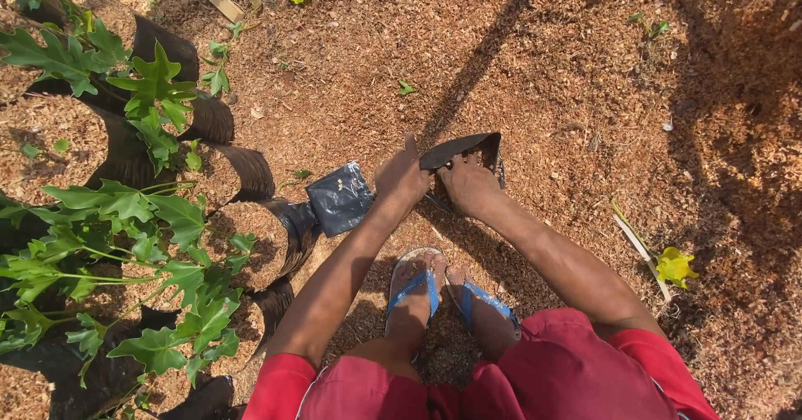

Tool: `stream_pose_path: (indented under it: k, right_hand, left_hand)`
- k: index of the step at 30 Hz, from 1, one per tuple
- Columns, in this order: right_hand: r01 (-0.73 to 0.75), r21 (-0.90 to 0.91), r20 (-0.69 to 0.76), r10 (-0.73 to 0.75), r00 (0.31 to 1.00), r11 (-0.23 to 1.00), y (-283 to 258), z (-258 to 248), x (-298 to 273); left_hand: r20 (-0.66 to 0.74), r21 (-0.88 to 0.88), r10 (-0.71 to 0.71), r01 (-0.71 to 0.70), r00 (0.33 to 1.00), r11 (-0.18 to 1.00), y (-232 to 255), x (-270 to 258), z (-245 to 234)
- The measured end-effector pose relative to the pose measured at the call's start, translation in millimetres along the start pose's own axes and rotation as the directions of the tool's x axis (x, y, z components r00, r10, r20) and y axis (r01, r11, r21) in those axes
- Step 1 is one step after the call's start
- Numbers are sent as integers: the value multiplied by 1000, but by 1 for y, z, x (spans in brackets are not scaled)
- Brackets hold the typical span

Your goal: Transplanting small seedlings into black plastic nursery bags and filling them with a soil/mulch mixture.

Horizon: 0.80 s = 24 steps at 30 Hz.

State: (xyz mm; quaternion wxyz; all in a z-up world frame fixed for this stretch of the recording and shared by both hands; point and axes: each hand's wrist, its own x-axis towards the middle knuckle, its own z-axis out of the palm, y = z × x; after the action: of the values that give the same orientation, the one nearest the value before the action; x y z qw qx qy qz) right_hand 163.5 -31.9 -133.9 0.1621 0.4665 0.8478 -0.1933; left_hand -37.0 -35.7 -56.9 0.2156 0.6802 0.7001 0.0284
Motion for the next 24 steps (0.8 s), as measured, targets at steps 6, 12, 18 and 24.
stream_pose_path:
  k: [6, 12, 18, 24]
  right_hand:
    - [98, -112, -8, -100, 995, 989, 7, 6, 71]
    - [25, 626, 67, -86, 994, 779, 42, -243, 68]
    - [-190, 216, 109, 170, 979, 958, 69, -196, 116]
    - [-180, -12, -263, 171, 950, 984, 145, -39, 31]
  left_hand:
    - [31, 44, 46, -48, 998, 998, -16, 47, 71]
    - [113, 275, 44, -74, 993, 959, 35, -10, -40]
    - [11, 203, 484, -476, 875, 855, 77, -15, 5]
    - [410, -310, 513, -414, 754, 856, 100, -44, -57]
